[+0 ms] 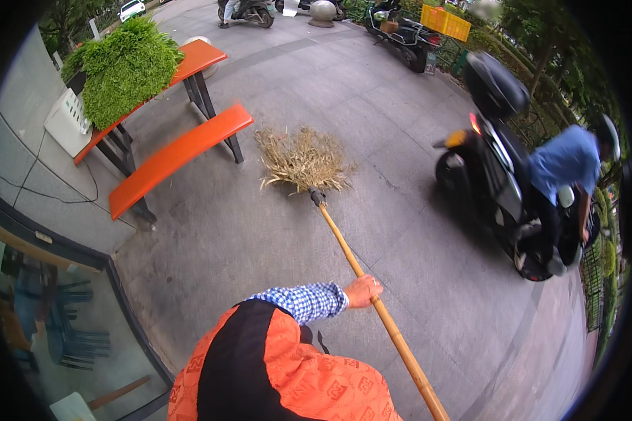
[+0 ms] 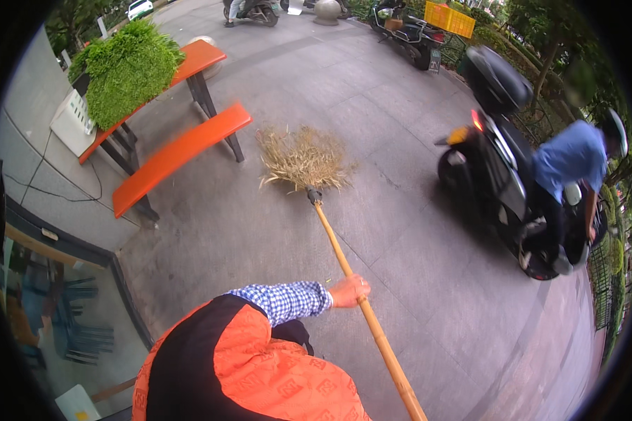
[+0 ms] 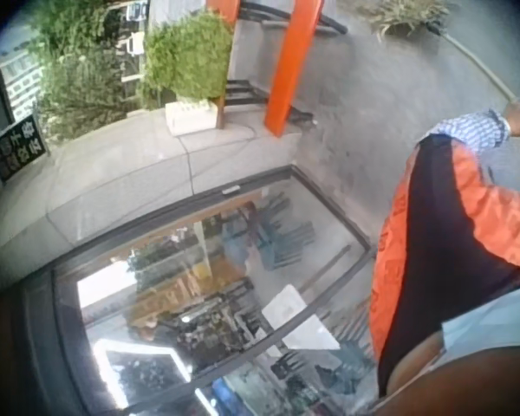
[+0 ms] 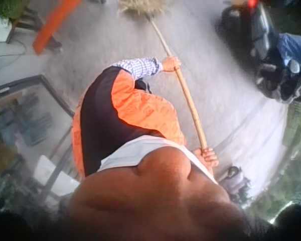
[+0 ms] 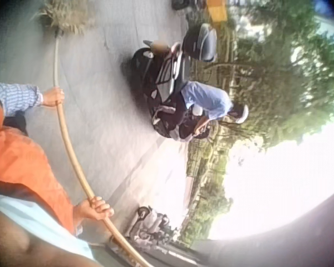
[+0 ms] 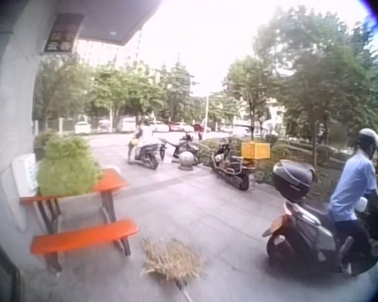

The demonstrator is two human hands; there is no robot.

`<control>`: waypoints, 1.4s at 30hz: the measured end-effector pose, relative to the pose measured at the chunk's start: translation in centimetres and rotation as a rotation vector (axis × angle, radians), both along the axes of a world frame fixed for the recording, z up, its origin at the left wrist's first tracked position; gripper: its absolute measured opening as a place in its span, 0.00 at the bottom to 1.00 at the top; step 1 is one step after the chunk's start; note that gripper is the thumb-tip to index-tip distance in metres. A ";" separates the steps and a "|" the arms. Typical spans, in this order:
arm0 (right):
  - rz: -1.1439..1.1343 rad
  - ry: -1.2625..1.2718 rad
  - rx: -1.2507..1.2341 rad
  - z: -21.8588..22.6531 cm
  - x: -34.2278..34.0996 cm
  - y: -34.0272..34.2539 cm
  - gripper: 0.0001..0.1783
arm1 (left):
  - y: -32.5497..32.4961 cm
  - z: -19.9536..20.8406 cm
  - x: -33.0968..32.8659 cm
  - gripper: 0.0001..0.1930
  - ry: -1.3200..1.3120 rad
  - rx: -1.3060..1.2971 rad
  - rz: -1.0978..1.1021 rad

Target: The person sweeps a paved outdoor area using a traditional straw broom. They gather scattered debris, including paper and leaves, into a pile while moving along the sidewalk past green trash bins, parked scooters, and an orange bench.

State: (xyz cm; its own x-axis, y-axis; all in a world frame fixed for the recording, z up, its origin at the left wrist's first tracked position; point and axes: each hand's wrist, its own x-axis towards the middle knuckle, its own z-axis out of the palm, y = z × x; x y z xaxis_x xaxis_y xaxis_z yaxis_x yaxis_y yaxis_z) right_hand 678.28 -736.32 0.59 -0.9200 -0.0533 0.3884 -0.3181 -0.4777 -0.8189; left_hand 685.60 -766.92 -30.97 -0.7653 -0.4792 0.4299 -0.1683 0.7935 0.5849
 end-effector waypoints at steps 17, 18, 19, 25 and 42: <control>0.295 0.050 -0.096 -2.1 -1.3 -35.0 0.11 | -25.6 10.1 1.8 0.10 0.048 0.089 0.228; 0.321 0.084 -0.092 -2.2 -1.9 -36.8 0.11 | -27.4 9.9 1.5 0.10 0.060 0.071 0.242; 0.344 0.113 -0.093 -2.5 -2.4 -38.6 0.11 | -29.3 9.5 1.4 0.10 0.063 0.053 0.258; 0.535 0.139 -0.096 -1.7 -4.1 -51.0 0.12 | -38.5 9.4 -0.4 0.13 0.034 -0.004 0.365; 0.794 0.233 0.379 -12.6 -0.6 -90.1 0.04 | -79.9 6.1 5.5 0.10 -0.463 0.126 0.671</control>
